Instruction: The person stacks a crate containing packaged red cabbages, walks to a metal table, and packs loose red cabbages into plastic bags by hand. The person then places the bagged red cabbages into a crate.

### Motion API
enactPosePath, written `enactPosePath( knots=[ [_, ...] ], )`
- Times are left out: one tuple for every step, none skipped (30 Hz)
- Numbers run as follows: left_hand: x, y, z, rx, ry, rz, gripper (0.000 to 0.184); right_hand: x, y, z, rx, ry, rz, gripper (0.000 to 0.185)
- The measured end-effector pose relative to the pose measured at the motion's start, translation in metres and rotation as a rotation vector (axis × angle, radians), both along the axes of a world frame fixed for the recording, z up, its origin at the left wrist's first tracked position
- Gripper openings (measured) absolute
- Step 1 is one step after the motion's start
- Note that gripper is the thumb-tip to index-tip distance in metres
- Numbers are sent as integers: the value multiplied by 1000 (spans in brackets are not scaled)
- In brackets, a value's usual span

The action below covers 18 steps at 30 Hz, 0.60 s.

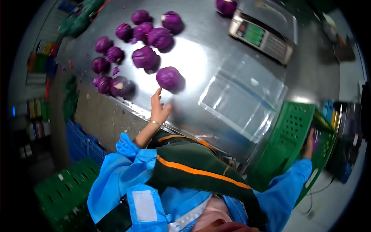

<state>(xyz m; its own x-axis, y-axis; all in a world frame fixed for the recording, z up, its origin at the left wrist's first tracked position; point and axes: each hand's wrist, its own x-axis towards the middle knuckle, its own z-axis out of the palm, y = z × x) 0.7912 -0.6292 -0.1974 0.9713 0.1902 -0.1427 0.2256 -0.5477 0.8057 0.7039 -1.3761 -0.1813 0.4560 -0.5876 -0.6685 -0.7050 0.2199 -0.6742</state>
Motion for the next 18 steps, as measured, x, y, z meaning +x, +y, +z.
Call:
enactPosePath(
  knots=[
    [10, -4, -10, 95, -17, -1, 79, -4, -4, 31, -73, 102, 59, 66],
    [18, -1, -9, 69, -12, 86, 88, 5, -3, 60, -174, 137, 107, 65],
    [31, 9, -9, 44, -7, 174, 97, 20, -1, 77, -314, 101, 145, 58],
    [47, 13, -15, -17, 25, 207, 104, 26, -2, 95, -449, 60, 172, 51],
    [62, 12, -23, -77, 58, 241, 111, 31, -3, 113, -591, 29, 196, 44],
    [75, 13, -41, -201, 73, 167, 113, 60, 96, 138, -625, -183, 196, 44],
    [84, 18, -56, -323, 75, 102, 115, 87, 196, 162, -644, -393, 215, 44],
    [85, 19, -58, -451, 94, 47, 115, 104, 284, 167, -541, -397, 374, 44],
    [87, 21, -61, -580, 111, -9, 115, 115, 350, 147, -298, -423, 494, 46],
    [85, 23, -55, -635, 153, -36, 112, 127, 411, 120, -104, -306, 595, 50],
    [82, 25, -50, -689, 196, -62, 109, 134, 452, 66, 262, -337, 656, 56],
    [79, 26, -45, -739, 241, -86, 106, 140, 505, 39, 535, -279, 578, 62],
    [75, 22, -38, -808, 226, -97, 104, 137, 536, 8, 660, -210, 414, 64],
    [55, 15, -26, -920, 164, -155, 102, 127, 557, 13, 924, -252, 356, 66],
    [52, 10, -9, -913, 123, -249, 102, 125, 571, 17, 1184, -308, 288, 68],
    [63, 2, 15, -714, 52, -415, 102, 130, 569, 18, 1193, -327, 203, 76],
    [76, -5, 43, -519, -33, -579, 102, 136, 563, 19, 1200, -349, 118, 85],
    [92, -6, 67, -483, 7, -708, 97, 136, 550, 22, 1295, -399, -41, 88]
  ],
)
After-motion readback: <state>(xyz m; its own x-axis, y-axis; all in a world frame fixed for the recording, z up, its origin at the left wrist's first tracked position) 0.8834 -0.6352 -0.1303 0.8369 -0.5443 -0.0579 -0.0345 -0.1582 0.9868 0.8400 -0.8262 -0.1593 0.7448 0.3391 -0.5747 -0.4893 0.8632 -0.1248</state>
